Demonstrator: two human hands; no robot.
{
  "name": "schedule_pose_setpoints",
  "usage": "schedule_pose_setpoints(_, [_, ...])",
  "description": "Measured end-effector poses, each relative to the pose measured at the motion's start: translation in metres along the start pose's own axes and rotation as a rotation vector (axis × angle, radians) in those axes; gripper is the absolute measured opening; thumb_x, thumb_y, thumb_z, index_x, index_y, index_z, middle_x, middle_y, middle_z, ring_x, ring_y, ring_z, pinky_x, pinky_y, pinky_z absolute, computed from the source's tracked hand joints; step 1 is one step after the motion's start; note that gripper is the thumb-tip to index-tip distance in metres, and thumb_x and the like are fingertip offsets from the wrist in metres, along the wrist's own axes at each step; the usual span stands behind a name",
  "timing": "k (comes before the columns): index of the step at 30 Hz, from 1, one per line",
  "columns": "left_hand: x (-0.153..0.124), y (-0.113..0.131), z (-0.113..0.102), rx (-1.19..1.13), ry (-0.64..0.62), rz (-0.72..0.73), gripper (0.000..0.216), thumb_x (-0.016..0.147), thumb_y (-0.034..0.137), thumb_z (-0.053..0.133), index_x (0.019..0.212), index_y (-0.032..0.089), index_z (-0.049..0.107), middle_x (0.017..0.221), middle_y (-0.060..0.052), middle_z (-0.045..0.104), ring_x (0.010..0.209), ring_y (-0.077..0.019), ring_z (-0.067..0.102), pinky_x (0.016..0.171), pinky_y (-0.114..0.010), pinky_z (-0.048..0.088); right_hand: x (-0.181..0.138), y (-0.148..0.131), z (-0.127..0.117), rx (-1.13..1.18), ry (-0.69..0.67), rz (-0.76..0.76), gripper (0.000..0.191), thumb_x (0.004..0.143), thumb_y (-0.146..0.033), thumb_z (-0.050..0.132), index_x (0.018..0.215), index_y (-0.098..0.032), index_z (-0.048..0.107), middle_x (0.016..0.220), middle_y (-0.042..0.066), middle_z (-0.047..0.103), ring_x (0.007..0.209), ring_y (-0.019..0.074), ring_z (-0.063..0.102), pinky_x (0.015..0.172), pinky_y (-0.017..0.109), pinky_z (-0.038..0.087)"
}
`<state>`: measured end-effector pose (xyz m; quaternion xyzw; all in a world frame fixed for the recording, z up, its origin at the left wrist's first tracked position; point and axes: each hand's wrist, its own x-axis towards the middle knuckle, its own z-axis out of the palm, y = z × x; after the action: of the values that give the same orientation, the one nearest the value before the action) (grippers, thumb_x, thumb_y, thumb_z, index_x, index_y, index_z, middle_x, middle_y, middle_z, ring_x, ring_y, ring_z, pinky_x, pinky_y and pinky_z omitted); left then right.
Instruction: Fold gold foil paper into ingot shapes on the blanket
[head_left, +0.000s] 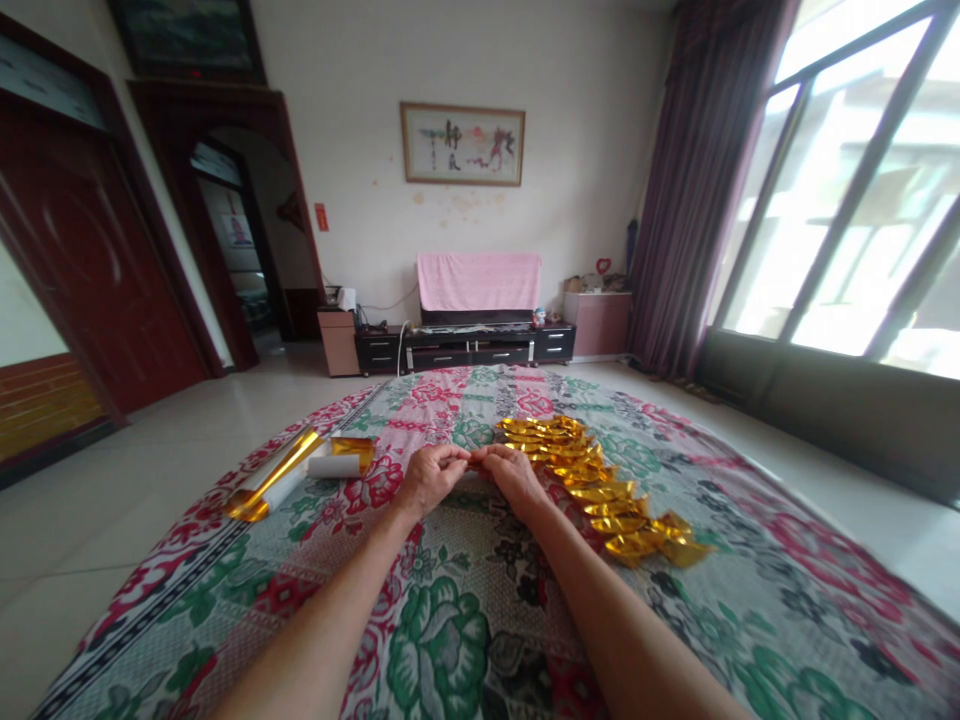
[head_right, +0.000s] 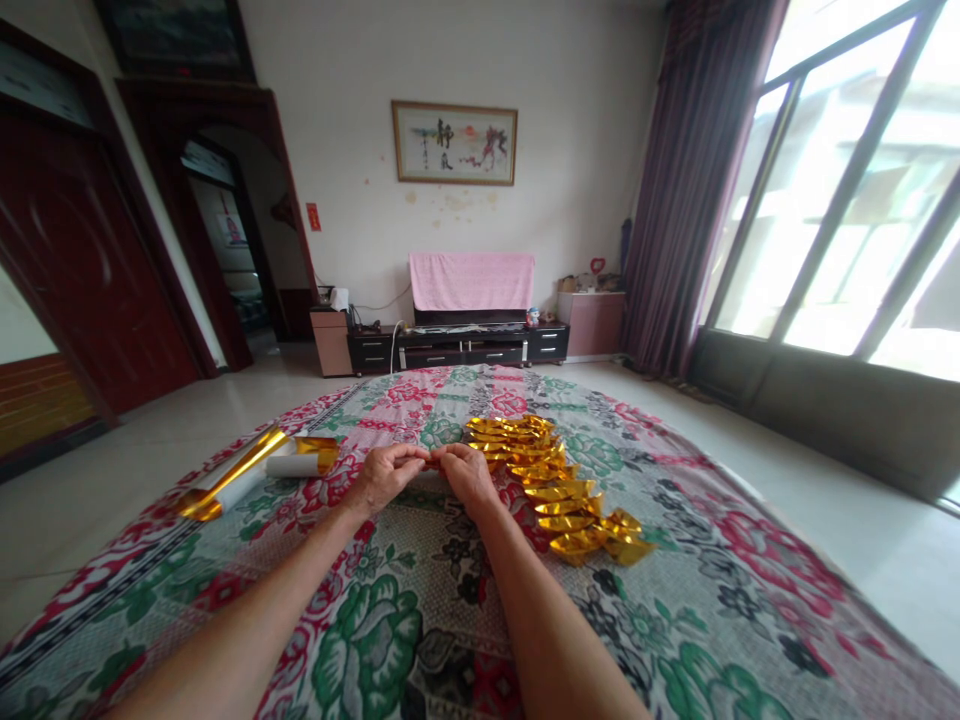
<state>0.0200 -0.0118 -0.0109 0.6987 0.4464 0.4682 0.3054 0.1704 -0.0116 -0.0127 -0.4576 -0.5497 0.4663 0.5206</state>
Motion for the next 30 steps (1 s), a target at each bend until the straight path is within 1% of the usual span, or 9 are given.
schedule_pose_setpoints(4, [-0.001,0.001,0.0,0.011,-0.012,-0.002,0.022,0.068,0.026,0.055,0.085,0.016,0.067,0.068,-0.003,0.068,0.062,-0.0154,0.062,0.06,-0.023,0.046,0.001,0.004,0.001,-0.034,0.017,-0.031,0.025,0.063,-0.025,0.046,0.075,-0.014,0.066,0.062,-0.001,0.062,0.057,0.011,0.053,0.056,0.021,0.041])
schedule_pose_setpoints(8, [-0.001,0.004,-0.001,0.074,0.04,-0.029,0.02,0.067,0.025,0.054,0.08,0.017,0.067,0.066,-0.001,0.066,0.059,-0.0142,0.059,0.056,-0.022,0.043,0.0,0.006,0.003,-0.116,0.064,-0.114,0.026,0.062,-0.024,0.046,0.076,-0.015,0.065,0.06,-0.002,0.061,0.054,0.0106,0.05,0.053,0.021,0.039])
schedule_pose_setpoints(11, [-0.002,0.008,-0.001,0.082,0.051,-0.07,0.02,0.066,0.023,0.052,0.077,0.017,0.068,0.063,-0.001,0.065,0.058,-0.0141,0.057,0.054,-0.022,0.041,-0.002,0.005,0.003,-0.171,0.083,-0.159,0.026,0.062,-0.024,0.045,0.077,-0.015,0.065,0.058,-0.002,0.059,0.052,0.0103,0.048,0.052,0.02,0.038])
schedule_pose_setpoints(15, [-0.001,0.007,-0.001,0.095,0.054,-0.126,0.023,0.066,0.024,0.052,0.079,0.018,0.07,0.061,-0.001,0.066,0.058,-0.015,0.058,0.053,-0.022,0.041,-0.001,0.007,0.004,-0.239,0.087,-0.196,0.026,0.064,-0.025,0.044,0.076,-0.016,0.066,0.059,-0.002,0.06,0.052,0.0101,0.047,0.051,0.02,0.038])
schedule_pose_setpoints(19, [0.002,0.0,-0.001,0.1,0.06,-0.153,0.024,0.065,0.026,0.053,0.082,0.02,0.071,0.062,-0.001,0.067,0.061,-0.0162,0.06,0.055,-0.023,0.042,0.001,0.011,0.004,-0.259,0.108,-0.2,0.027,0.066,-0.026,0.044,0.077,-0.016,0.067,0.062,-0.001,0.062,0.053,0.0108,0.049,0.051,0.02,0.038])
schedule_pose_setpoints(23, [0.003,0.003,-0.001,0.098,0.024,-0.167,0.026,0.066,0.025,0.053,0.084,0.019,0.071,0.061,-0.002,0.068,0.061,-0.0167,0.061,0.055,-0.023,0.043,0.0,0.009,0.005,-0.247,0.115,-0.182,0.029,0.066,-0.025,0.043,0.078,-0.016,0.067,0.063,-0.001,0.063,0.057,0.0119,0.052,0.052,0.021,0.039])
schedule_pose_setpoints(27, [0.002,0.006,-0.001,0.098,0.0,-0.17,0.026,0.064,0.022,0.054,0.083,0.019,0.071,0.062,-0.002,0.068,0.059,-0.0164,0.061,0.055,-0.023,0.043,-0.003,0.004,0.005,-0.277,0.128,-0.184,0.028,0.065,-0.026,0.044,0.077,-0.017,0.068,0.061,-0.002,0.062,0.055,0.0115,0.05,0.052,0.02,0.038])
schedule_pose_setpoints(30, [0.003,0.001,0.0,0.088,0.006,-0.183,0.026,0.062,0.022,0.055,0.083,0.02,0.071,0.064,-0.002,0.069,0.061,-0.0166,0.061,0.055,-0.023,0.043,-0.002,0.004,0.005,-0.288,0.13,-0.194,0.028,0.065,-0.027,0.045,0.076,-0.017,0.068,0.059,-0.002,0.061,0.053,0.011,0.048,0.05,0.02,0.036])
